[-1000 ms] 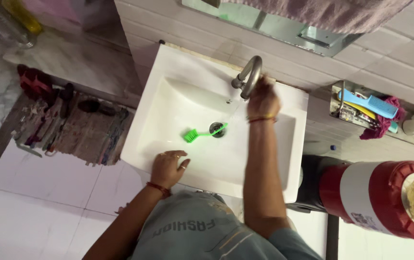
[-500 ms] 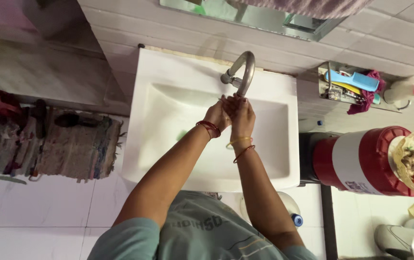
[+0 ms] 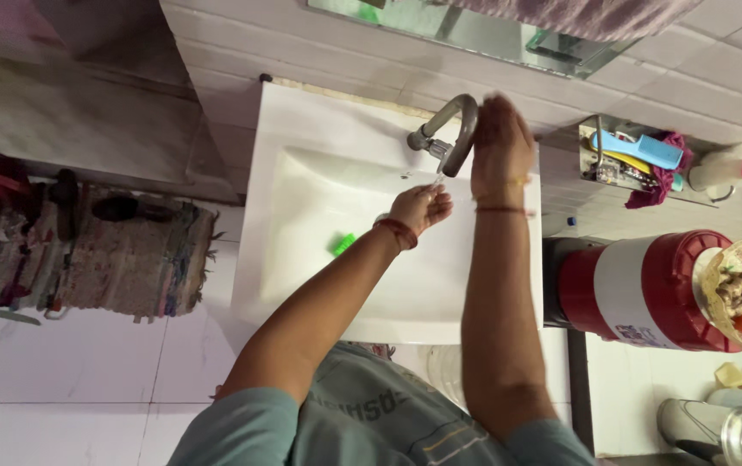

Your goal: The person scrubs a white bathroom sink using a green brush and running water. They repeatedly scrub the basin, the faucet, and the drain area, then rinse the brush and the sink surfaces to remove residue.

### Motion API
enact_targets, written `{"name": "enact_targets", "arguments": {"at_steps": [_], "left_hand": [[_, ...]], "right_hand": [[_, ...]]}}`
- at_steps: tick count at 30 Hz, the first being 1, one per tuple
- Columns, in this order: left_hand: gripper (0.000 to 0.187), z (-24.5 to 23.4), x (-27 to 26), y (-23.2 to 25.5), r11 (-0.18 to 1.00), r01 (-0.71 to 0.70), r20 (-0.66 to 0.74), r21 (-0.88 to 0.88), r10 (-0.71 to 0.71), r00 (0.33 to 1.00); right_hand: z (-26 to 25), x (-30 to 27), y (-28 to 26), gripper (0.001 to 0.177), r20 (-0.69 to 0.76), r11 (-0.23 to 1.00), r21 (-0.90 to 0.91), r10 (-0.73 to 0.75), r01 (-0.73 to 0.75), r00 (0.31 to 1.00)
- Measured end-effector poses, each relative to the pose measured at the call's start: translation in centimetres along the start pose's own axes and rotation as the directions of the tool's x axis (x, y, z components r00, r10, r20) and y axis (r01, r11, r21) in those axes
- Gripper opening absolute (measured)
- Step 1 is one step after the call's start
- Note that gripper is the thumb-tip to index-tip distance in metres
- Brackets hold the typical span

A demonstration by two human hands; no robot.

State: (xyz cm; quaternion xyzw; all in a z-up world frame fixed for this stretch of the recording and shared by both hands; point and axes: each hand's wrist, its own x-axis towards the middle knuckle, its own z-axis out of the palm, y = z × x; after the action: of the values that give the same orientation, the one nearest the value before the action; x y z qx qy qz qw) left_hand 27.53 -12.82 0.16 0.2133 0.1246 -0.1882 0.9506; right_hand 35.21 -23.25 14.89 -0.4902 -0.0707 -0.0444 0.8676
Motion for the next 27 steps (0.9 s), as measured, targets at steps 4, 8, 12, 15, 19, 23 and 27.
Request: {"name": "enact_targets", "arguments": {"at_steps": [4,8,12,15,19,23,27], "left_hand": [[0.02,2.8,0.4,1.5,0.973,-0.082,-0.018,0.215,0.088,0.996],[0.048,1.4,-1.1,2.3,0.874,0.163,-0.311,0.459,-0.013,0.95],[0.053,-5.8,-0.8,1.1,0.959,0.212,-0.293,0.191,-0.15,0.944],[0.041,-7.9,0.5,-0.9,0.989,0.143,-0.322,-0.05,-0.151,0.935],[0.027,-7.3,1.9,-2.5,0.989,0.102,-0.203,-0.107,-0.122,0.971],[0.035,-4.2,1.5,-1.5,0.994,0.097,-0.137,-0.052,-0.104,0.985],[0.061,1.8,-0.6,3.2,0.994,0.096,-0.012,-0.06,-0.097,0.995]], "right_hand": [[7.4,-1.2,-0.1,0.033,0.193,0.612,-0.724,-0.265,0.319,0.945],[8.0,-8.5,0.8,0.05,0.129,0.666,-0.693,-0.259,0.274,0.957],[5.1,-13.4,4.3,0.035,-0.131,0.985,-0.011,0.171,-0.173,0.977],[1.9,-11.3,6.8,0.029,-0.172,0.749,0.544,0.542,-0.379,0.823],[-1.8,-7.6,9.7,0.026,-0.054,0.579,0.735,0.567,-0.352,0.822],[-3.6,-5.3,6.8,0.026,-0.123,0.743,0.641,0.346,-0.192,0.93],[3.0,-4.0,-0.3,0.033,0.089,0.977,-0.081,-0.192,0.199,0.977]]}}
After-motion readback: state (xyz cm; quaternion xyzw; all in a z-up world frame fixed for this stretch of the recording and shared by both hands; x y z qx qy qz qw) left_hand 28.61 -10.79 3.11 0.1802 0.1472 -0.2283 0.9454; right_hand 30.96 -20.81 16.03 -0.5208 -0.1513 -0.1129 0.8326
